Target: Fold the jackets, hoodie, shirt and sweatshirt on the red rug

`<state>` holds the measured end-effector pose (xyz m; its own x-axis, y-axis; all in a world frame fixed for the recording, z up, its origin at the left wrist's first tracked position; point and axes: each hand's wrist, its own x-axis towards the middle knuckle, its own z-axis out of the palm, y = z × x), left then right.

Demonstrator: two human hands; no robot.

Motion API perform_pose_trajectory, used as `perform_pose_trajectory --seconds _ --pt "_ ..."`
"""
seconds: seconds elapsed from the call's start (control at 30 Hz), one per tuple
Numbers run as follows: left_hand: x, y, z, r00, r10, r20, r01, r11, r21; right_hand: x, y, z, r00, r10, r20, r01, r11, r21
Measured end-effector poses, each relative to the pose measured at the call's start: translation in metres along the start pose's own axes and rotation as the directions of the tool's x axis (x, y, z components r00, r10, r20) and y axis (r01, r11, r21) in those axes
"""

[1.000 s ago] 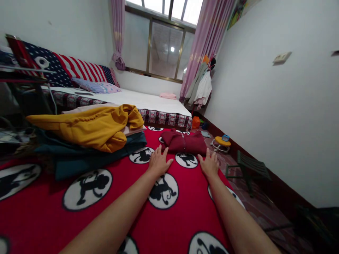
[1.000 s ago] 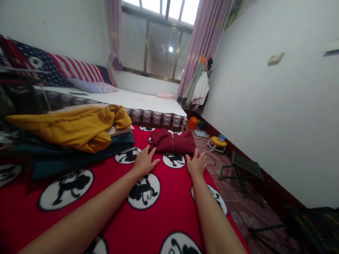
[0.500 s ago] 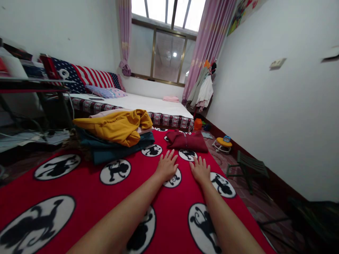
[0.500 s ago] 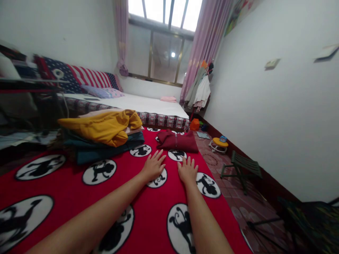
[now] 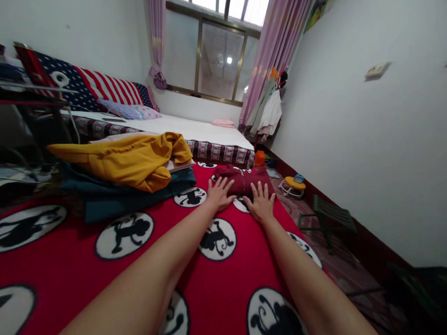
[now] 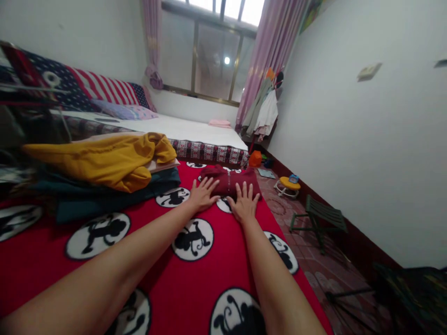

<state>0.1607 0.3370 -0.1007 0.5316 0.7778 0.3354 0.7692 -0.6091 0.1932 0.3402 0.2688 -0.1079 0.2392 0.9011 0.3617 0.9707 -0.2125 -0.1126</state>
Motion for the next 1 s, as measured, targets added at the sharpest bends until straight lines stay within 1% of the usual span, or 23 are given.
perform_pose_trajectory --seconds 0.03,0.07,0.1,0.13,0.23,0.3,0.33,0.4,0.43,0.5,0.53,0.6,0.63,0.67,0.7,0.73,0.77,0.8,0.83,0.87,0.93,0.97,1.0 --pt "0.004 -0.008 0.003 0.990 -0.142 0.021 0.142 0.990 -0.015 0.008 0.006 0.001 0.993 0.112 0.036 -0.114 0.992 0.060" --pt "0.006 -0.015 0.005 0.969 -0.246 0.035 0.247 0.969 -0.029 0.015 0.012 0.003 0.975 0.214 0.059 -0.220 0.968 0.121" --pt "0.007 -0.020 0.006 0.952 -0.304 0.036 0.306 0.951 -0.043 0.021 0.017 0.003 0.953 0.298 0.055 -0.303 0.934 0.191" --pt "0.008 -0.024 0.007 0.946 -0.324 0.019 0.324 0.944 -0.057 0.027 0.021 0.004 0.931 0.365 0.026 -0.358 0.895 0.264" --pt "0.007 -0.026 0.007 0.951 -0.297 -0.080 0.291 0.953 -0.087 0.042 0.026 0.004 0.849 0.522 -0.078 -0.442 0.784 0.435" --pt "0.006 -0.024 0.006 0.956 -0.267 -0.124 0.259 0.963 -0.079 0.051 0.027 0.004 0.797 0.599 -0.083 -0.494 0.724 0.480" --pt "0.006 -0.023 0.005 0.961 -0.245 -0.132 0.238 0.969 -0.069 0.056 0.028 0.003 0.787 0.612 -0.075 -0.508 0.712 0.485" --pt "0.005 -0.022 0.004 0.972 -0.196 -0.130 0.191 0.980 -0.052 0.066 0.030 0.002 0.798 0.600 -0.055 -0.496 0.707 0.503" --pt "0.006 -0.022 0.004 0.976 -0.177 -0.129 0.171 0.984 -0.055 0.072 0.031 0.001 0.827 0.561 -0.040 -0.462 0.718 0.521" --pt "0.007 -0.023 0.005 0.980 -0.152 -0.129 0.141 0.986 -0.090 0.083 0.033 -0.002 0.906 0.424 0.005 -0.350 0.740 0.575" --pt "0.008 -0.023 0.005 0.981 -0.145 -0.129 0.130 0.984 -0.118 0.088 0.034 -0.004 0.936 0.351 0.026 -0.295 0.742 0.601" --pt "0.010 -0.024 0.008 0.984 -0.129 -0.121 0.105 0.976 -0.191 0.097 0.032 -0.009 0.968 0.246 0.051 -0.222 0.741 0.634" --pt "0.012 -0.023 0.009 0.985 -0.121 -0.120 0.091 0.969 -0.228 0.099 0.030 -0.011 0.977 0.211 0.033 -0.185 0.754 0.631" --pt "0.014 -0.023 0.010 0.986 -0.111 -0.125 0.076 0.963 -0.257 0.099 0.027 -0.012 0.982 0.188 -0.016 -0.139 0.780 0.611" --pt "0.015 -0.022 0.011 0.985 -0.101 -0.143 0.059 0.960 -0.274 0.098 0.023 -0.012 0.983 0.157 -0.090 -0.076 0.811 0.581" --pt "0.017 -0.021 0.013 0.980 -0.093 -0.176 0.042 0.960 -0.276 0.096 0.019 -0.011 0.975 0.133 -0.180 -0.015 0.841 0.541" --pt "0.019 -0.021 0.013 0.971 -0.091 -0.220 0.030 0.964 -0.264 0.092 0.015 -0.009 0.955 0.131 -0.268 0.021 0.867 0.497" --pt "0.021 -0.021 0.014 0.960 -0.092 -0.265 0.026 0.969 -0.245 0.088 0.012 -0.006 0.929 0.162 -0.332 0.012 0.886 0.464" --pt "0.022 -0.020 0.015 0.948 -0.103 -0.301 0.033 0.973 -0.229 0.083 0.009 -0.002 0.905 0.232 -0.356 -0.051 0.891 0.450" --pt "0.023 -0.020 0.015 0.940 -0.125 -0.319 0.055 0.974 -0.220 0.078 0.006 0.003 0.881 0.323 -0.346 -0.147 0.882 0.448" --pt "0.024 -0.020 0.014 0.932 -0.189 -0.310 0.124 0.968 -0.218 0.069 0.003 0.011 0.817 0.496 -0.294 -0.342 0.827 0.447" --pt "0.023 -0.019 0.013 0.927 -0.220 -0.303 0.158 0.964 -0.216 0.066 0.001 0.013 0.785 0.545 -0.295 -0.401 0.809 0.429" --pt "0.022 -0.018 0.011 0.920 -0.239 -0.310 0.179 0.962 -0.208 0.063 0.000 0.015 0.763 0.557 -0.330 -0.423 0.815 0.396"
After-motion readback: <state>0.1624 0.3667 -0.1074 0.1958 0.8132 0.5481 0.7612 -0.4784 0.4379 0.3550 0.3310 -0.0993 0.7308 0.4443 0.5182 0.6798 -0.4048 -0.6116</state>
